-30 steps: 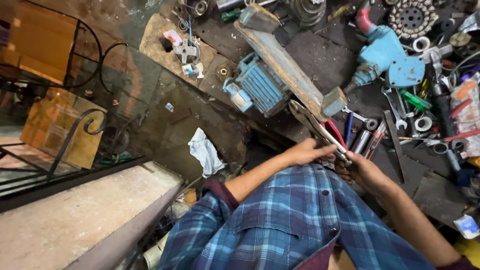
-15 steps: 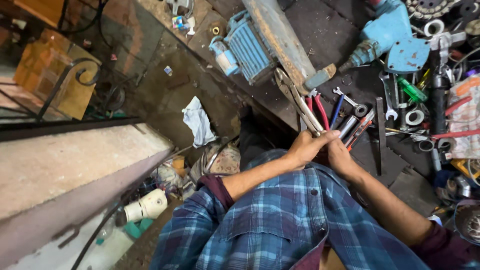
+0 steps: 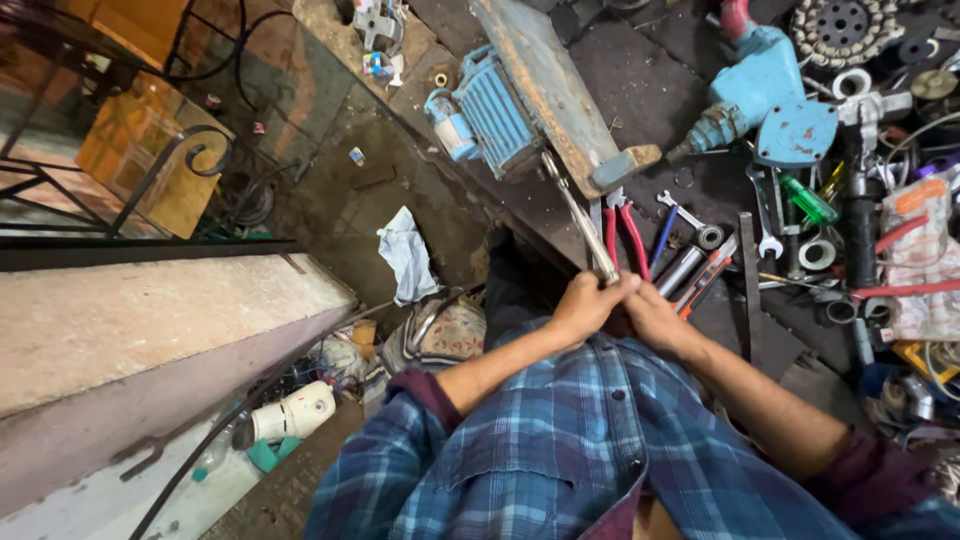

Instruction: The person uses pliers to adjust a component on a blue electric motor mounted on a wooden board. They repeatedly grip and reposition the tool while working on the same area of the motor.

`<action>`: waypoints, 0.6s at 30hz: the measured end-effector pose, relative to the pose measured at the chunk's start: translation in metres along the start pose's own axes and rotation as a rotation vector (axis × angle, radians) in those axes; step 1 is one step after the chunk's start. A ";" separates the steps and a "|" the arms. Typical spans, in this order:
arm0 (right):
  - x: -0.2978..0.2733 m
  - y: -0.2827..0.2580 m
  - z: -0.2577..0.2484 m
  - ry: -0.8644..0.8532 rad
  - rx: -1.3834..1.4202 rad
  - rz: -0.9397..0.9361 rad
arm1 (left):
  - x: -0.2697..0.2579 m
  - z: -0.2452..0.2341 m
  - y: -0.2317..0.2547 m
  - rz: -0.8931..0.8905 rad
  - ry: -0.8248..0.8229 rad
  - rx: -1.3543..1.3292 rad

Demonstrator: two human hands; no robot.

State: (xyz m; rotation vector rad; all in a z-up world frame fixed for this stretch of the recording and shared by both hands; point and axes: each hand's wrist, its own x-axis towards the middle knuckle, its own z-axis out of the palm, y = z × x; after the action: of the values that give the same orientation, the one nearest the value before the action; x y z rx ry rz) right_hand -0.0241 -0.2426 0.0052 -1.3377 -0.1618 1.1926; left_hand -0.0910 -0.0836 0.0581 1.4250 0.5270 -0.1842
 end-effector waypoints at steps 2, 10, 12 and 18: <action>-0.004 0.000 0.002 -0.002 -0.036 -0.007 | 0.003 -0.013 -0.008 0.039 -0.128 -0.022; -0.085 0.022 -0.034 0.222 0.289 0.144 | 0.009 -0.057 -0.044 -0.224 -0.123 -0.393; -0.102 0.016 -0.054 0.246 0.317 0.107 | 0.020 -0.069 -0.045 -0.182 -0.056 -0.368; -0.162 -0.029 -0.133 0.833 -0.637 -0.137 | 0.050 -0.082 -0.038 -0.102 0.080 -0.257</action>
State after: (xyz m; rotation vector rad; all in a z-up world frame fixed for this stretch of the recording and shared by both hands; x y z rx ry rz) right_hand 0.0114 -0.4410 0.0708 -2.2368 -0.0238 0.3882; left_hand -0.0829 -0.0006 -0.0033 1.1600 0.6658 -0.1359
